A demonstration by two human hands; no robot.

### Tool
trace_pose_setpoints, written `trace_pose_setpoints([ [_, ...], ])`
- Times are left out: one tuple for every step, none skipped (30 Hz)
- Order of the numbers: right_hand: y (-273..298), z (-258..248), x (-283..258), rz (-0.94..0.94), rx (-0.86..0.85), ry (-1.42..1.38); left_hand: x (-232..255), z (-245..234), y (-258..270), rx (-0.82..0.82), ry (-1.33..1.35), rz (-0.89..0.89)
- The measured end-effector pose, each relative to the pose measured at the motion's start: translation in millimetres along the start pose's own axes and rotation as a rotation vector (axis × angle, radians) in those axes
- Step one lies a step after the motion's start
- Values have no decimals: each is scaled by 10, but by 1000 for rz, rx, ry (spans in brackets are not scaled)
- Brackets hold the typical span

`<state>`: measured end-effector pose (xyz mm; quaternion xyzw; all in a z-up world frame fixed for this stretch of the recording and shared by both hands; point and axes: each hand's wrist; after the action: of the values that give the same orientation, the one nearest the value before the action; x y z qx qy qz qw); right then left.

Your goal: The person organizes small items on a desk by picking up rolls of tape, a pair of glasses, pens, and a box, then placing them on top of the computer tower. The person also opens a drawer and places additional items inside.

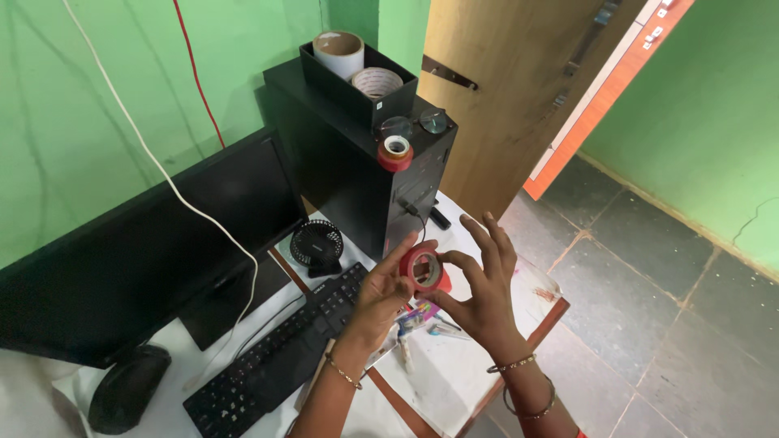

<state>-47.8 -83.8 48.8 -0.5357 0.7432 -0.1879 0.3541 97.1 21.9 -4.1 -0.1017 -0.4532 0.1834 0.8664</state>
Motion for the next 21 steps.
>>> trace_pose_setpoints([
  [-2, 20, 9, 12, 7, -3, -22, -20, -11, 6, 4, 11],
  [3, 43, 14, 24, 12, -7, -49, -41, -22, 14, 8, 23],
  [10, 68, 19, 35, 17, -11, -72, -64, -28, 23, 12, 35],
  [14, 92, 27, 38, 28, -10, -88, -83, -26, 27, 8, 45],
  [16, 117, 34, 40, 39, -10, -101, -100, -26, 32, 4, 55],
  [15, 138, 43, 42, 52, -7, -111, -116, -34, 34, 0, 65],
  [14, 163, 47, 45, 65, -12, -119, -127, -41, 43, -10, 75],
  [9, 190, 48, 48, 77, -16, -127, -137, -48, 53, -20, 85],
  [4, 213, 49, 50, 90, -21, -136, -144, -57, 63, -30, 96],
  [-7, 234, 53, 51, 98, -15, -146, -151, -73, 73, -23, 104],
  [-18, 253, 58, 52, 107, -9, -159, -154, -94, 82, -16, 113],
  [-29, 274, 63, 53, 115, -4, -168, -158, -116, 92, -9, 120],
  [-38, 296, 65, 56, 120, -7, -174, -159, -139, 112, 1, 119],
  [-43, 320, 62, 59, 124, -10, -176, -155, -159, 132, 11, 117],
  [-52, 343, 64, 63, 129, -13, -168, -149, -177, 152, 21, 114],
  [-70, 368, 72, 68, 131, -20, -153, -141, -199, 166, 8, 113],
  [-89, 397, 77, 73, 133, -26, -131, -134, -220, 181, -4, 113],
  [-103, 427, 81, 78, 134, -33, -106, -129, -235, 197, -16, 112],
  [-119, 457, 85, 78, 137, -58, -77, -130, -251, 205, -50, 126],
  [-144, 490, 91, 76, 141, -85, -45, -141, -280, 212, -85, 141],
  [-168, 517, 98, 75, 146, -111, -14, -163, -321, 220, -120, 157],
])
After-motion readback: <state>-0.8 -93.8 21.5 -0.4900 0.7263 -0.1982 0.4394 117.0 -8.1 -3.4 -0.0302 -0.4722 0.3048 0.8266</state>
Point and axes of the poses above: each hand's wrist, its own y-axis away from the middle knuckle, its own z-axis out of the palm, x = y × z, and after that the axes turned 6 degrees about -x, right-handed
